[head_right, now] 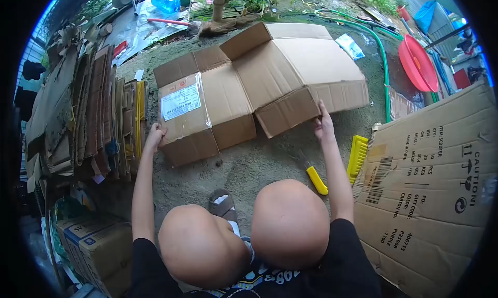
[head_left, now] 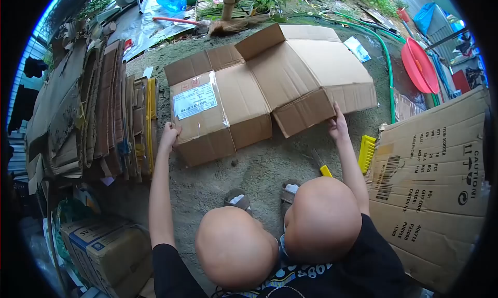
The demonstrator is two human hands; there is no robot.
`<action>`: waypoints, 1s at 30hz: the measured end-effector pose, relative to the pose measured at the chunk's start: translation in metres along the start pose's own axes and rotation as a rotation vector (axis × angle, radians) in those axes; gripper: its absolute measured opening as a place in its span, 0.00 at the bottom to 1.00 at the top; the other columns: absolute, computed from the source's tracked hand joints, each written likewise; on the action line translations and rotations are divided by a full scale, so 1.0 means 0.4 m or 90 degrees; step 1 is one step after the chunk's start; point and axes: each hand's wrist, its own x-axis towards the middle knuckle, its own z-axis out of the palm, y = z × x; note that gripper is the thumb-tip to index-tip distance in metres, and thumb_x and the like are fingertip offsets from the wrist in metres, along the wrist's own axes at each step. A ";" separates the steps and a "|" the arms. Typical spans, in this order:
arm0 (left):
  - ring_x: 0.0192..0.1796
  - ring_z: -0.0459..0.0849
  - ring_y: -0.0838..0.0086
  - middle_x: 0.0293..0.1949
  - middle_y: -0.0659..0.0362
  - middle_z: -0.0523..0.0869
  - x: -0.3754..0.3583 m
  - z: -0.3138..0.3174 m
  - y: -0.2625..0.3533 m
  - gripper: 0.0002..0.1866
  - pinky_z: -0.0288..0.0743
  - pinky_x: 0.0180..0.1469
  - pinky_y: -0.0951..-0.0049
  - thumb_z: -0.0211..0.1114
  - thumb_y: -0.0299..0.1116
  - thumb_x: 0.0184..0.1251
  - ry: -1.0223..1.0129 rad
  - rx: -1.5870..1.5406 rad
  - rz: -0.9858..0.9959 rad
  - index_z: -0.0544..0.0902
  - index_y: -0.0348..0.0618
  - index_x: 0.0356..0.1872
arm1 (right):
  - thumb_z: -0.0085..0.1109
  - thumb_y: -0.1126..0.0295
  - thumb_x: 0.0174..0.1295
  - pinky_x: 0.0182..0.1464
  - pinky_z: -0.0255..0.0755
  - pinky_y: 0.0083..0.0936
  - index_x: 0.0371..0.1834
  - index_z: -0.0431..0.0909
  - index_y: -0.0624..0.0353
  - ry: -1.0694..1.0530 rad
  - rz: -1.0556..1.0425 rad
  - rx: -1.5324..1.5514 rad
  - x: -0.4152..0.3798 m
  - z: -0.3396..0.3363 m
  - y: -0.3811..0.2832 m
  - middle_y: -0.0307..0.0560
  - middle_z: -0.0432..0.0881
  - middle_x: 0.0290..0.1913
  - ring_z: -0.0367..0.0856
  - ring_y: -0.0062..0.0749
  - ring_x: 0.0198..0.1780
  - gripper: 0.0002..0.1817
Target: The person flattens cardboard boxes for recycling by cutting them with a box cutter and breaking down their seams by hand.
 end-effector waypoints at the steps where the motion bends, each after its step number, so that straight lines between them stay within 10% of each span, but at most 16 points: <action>1: 0.54 0.74 0.55 0.50 0.44 0.76 0.002 0.013 -0.005 0.26 0.65 0.53 0.65 0.64 0.38 0.53 0.011 0.033 -0.004 0.68 0.40 0.52 | 0.59 0.57 0.55 0.09 0.50 0.12 0.45 0.74 0.49 0.093 -0.025 0.012 -0.045 0.007 -0.008 0.32 0.70 0.14 0.56 0.15 0.09 0.16; 5: 0.51 0.76 0.54 0.46 0.40 0.77 0.066 -0.041 -0.061 0.26 0.68 0.50 0.63 0.63 0.40 0.54 0.048 0.183 0.031 0.67 0.36 0.50 | 0.58 0.58 0.56 0.11 0.51 0.12 0.28 0.70 0.51 0.182 0.021 -0.192 -0.129 -0.039 0.053 0.31 0.63 0.12 0.57 0.13 0.09 0.11; 9: 0.50 0.75 0.50 0.48 0.41 0.75 -0.053 0.007 0.076 0.28 0.69 0.50 0.59 0.64 0.42 0.53 0.094 0.362 -0.022 0.66 0.38 0.51 | 0.57 0.48 0.55 0.11 0.57 0.16 0.21 0.70 0.52 0.073 0.335 -0.396 -0.162 -0.101 0.050 0.33 0.65 0.11 0.64 0.17 0.11 0.19; 12: 0.57 0.68 0.49 0.57 0.44 0.65 -0.112 0.047 0.089 0.31 0.67 0.54 0.56 0.65 0.45 0.52 0.215 0.506 0.203 0.65 0.44 0.55 | 0.55 0.50 0.55 0.23 0.70 0.34 0.25 0.74 0.61 0.076 0.014 -1.176 -0.186 -0.050 0.059 0.46 0.74 0.14 0.75 0.38 0.17 0.21; 13: 0.60 0.65 0.49 0.59 0.45 0.61 -0.131 0.066 0.103 0.33 0.66 0.56 0.55 0.66 0.46 0.52 0.182 0.494 0.259 0.64 0.46 0.57 | 0.55 0.50 0.55 0.23 0.70 0.34 0.25 0.74 0.61 0.071 0.016 -1.176 -0.190 -0.007 0.052 0.46 0.74 0.14 0.75 0.38 0.17 0.21; 15: 0.65 0.57 0.50 0.64 0.45 0.54 -0.151 0.115 0.133 0.42 0.59 0.62 0.52 0.67 0.50 0.48 0.108 0.550 0.400 0.58 0.53 0.64 | 0.54 0.55 0.56 0.35 0.72 0.32 0.31 0.77 0.62 0.038 -0.437 -1.205 -0.184 0.081 0.017 0.48 0.80 0.25 0.79 0.41 0.29 0.18; 19: 0.68 0.51 0.50 0.67 0.45 0.49 -0.115 0.183 0.131 0.50 0.52 0.63 0.42 0.70 0.53 0.42 0.038 0.657 0.421 0.50 0.60 0.68 | 0.56 0.53 0.55 0.51 0.66 0.39 0.53 0.69 0.57 -0.157 -0.642 -1.236 -0.013 0.199 0.011 0.47 0.73 0.54 0.67 0.41 0.57 0.26; 30: 0.66 0.45 0.35 0.66 0.32 0.35 -0.041 0.249 0.231 0.75 0.57 0.53 0.29 0.81 0.50 0.15 -0.051 0.790 0.061 0.34 0.59 0.68 | 0.76 0.44 0.21 0.55 0.62 0.60 0.69 0.40 0.32 -0.192 -0.368 -1.442 0.377 0.517 0.028 0.47 0.40 0.71 0.49 0.61 0.67 0.67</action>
